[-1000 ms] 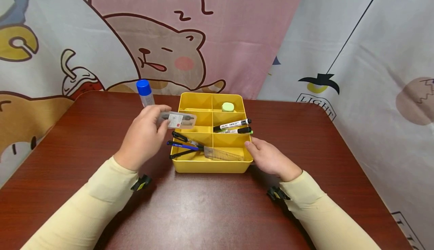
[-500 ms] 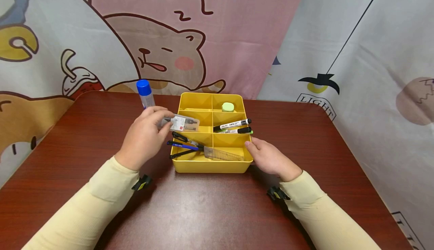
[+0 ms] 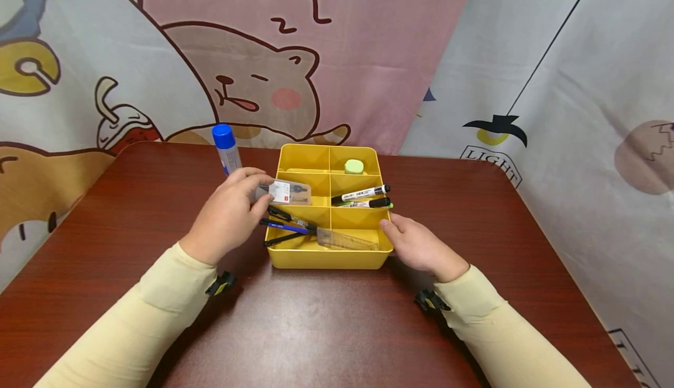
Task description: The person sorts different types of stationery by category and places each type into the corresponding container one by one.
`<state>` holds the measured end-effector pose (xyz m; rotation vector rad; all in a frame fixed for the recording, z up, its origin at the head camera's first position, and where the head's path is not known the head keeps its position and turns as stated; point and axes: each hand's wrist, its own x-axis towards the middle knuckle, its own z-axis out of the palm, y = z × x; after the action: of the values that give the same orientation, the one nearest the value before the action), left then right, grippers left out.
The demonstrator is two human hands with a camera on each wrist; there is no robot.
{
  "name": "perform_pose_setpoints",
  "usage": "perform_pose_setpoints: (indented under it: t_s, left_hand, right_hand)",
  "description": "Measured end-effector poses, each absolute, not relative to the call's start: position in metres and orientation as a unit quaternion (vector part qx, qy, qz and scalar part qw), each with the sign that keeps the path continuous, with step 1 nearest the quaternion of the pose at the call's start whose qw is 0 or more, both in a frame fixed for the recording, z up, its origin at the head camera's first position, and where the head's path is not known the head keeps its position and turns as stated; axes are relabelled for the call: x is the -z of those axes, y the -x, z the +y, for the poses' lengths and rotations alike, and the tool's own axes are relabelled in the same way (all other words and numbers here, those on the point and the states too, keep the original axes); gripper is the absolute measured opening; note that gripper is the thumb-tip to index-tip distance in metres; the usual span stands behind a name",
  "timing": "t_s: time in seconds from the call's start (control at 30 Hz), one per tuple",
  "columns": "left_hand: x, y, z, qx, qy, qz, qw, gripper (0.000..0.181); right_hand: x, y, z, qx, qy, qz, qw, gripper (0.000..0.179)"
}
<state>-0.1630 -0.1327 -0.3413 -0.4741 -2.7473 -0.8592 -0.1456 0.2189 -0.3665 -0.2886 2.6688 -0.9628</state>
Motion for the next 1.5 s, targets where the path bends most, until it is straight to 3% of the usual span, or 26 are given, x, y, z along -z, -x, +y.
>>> perform_pose_setpoints:
  t_s: [0.93, 1.5]
  left_hand:
    - [0.349, 0.17, -0.134, 0.273, 0.187, -0.944, 0.011, 0.047]
    - [0.361, 0.176, -0.136, 0.298, 0.213, -0.93, -0.018, 0.05]
  right_hand:
    - [0.367, 0.147, 0.22, 0.341, 0.098, 0.923, 0.151, 0.046]
    - [0.367, 0.146, 0.219, 0.333, 0.102, 0.925, 0.15, 0.048]
